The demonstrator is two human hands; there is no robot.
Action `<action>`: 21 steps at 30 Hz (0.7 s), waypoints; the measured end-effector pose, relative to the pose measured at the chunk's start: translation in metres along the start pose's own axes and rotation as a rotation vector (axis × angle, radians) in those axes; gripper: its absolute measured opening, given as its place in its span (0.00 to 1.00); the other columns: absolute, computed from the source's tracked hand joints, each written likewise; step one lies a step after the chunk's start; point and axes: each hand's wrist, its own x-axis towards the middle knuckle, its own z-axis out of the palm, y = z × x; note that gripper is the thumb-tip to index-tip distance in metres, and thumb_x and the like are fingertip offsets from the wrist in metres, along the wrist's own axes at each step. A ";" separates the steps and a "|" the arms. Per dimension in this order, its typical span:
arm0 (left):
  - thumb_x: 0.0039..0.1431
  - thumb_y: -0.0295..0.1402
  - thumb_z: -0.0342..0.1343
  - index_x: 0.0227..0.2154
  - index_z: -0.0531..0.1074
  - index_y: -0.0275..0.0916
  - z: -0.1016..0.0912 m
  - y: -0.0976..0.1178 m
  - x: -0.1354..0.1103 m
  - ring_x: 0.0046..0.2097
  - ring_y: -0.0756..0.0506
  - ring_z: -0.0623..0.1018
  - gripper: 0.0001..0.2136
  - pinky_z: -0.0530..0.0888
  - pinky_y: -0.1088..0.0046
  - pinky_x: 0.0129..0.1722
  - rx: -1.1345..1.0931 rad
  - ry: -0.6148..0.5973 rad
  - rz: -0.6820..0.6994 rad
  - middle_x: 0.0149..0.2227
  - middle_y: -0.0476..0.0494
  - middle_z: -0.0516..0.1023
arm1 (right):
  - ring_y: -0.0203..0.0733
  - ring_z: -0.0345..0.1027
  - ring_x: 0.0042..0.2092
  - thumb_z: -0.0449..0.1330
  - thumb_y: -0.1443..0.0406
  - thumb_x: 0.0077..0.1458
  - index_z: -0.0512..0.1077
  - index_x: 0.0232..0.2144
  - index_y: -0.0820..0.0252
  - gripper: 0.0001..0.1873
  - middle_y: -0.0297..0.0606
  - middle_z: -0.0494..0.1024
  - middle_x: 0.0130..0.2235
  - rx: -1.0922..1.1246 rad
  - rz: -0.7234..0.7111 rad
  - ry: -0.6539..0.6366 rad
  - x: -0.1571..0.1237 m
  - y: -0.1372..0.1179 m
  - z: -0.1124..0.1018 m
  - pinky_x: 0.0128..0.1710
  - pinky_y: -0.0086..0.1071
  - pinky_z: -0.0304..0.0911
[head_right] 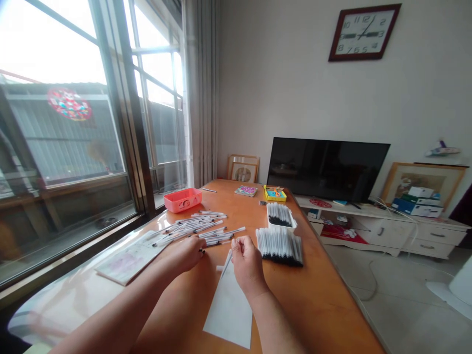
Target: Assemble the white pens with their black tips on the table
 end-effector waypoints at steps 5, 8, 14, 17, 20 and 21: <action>0.49 0.25 0.53 0.36 0.75 0.41 -0.004 -0.004 0.023 0.40 0.40 0.76 0.12 0.67 0.68 0.39 0.096 0.113 -0.007 0.36 0.40 0.79 | 0.41 0.68 0.28 0.55 0.47 0.61 0.70 0.34 0.54 0.18 0.37 0.76 0.28 -0.109 -0.108 0.017 -0.005 -0.007 -0.002 0.28 0.31 0.60; 0.52 0.25 0.50 0.36 0.75 0.41 -0.005 -0.017 0.026 0.41 0.41 0.76 0.12 0.67 0.69 0.40 0.115 0.166 -0.024 0.38 0.40 0.80 | 0.41 0.67 0.28 0.54 0.50 0.62 0.70 0.34 0.54 0.16 0.36 0.75 0.27 -0.190 -0.155 -0.026 -0.008 -0.011 -0.003 0.27 0.30 0.58; 0.49 0.26 0.52 0.31 0.76 0.41 -0.001 -0.035 0.021 0.34 0.44 0.75 0.09 0.66 0.72 0.35 0.074 0.105 0.062 0.31 0.46 0.79 | 0.39 0.68 0.30 0.56 0.57 0.61 0.68 0.33 0.55 0.09 0.35 0.77 0.30 -0.264 -0.198 -0.079 -0.010 -0.013 0.001 0.30 0.30 0.59; 0.50 0.26 0.52 0.32 0.77 0.41 -0.002 -0.033 0.020 0.33 0.46 0.74 0.10 0.65 0.73 0.33 0.063 0.091 0.134 0.31 0.46 0.78 | 0.38 0.68 0.29 0.58 0.58 0.59 0.68 0.32 0.55 0.08 0.32 0.76 0.28 -0.294 -0.158 -0.129 -0.010 -0.009 0.005 0.30 0.29 0.59; 0.53 0.30 0.53 0.31 0.78 0.42 0.001 -0.024 0.019 0.34 0.45 0.75 0.08 0.66 0.72 0.34 0.093 0.057 0.181 0.33 0.45 0.79 | 0.38 0.69 0.29 0.58 0.60 0.58 0.70 0.32 0.56 0.06 0.32 0.75 0.27 -0.325 -0.107 -0.185 -0.011 -0.003 0.008 0.30 0.28 0.60; 0.53 0.32 0.55 0.31 0.78 0.42 0.002 -0.021 0.019 0.35 0.45 0.75 0.07 0.66 0.72 0.35 0.122 0.060 0.195 0.34 0.44 0.79 | 0.38 0.69 0.29 0.59 0.61 0.58 0.70 0.33 0.56 0.06 0.32 0.76 0.27 -0.326 -0.093 -0.204 -0.011 0.000 0.010 0.31 0.28 0.61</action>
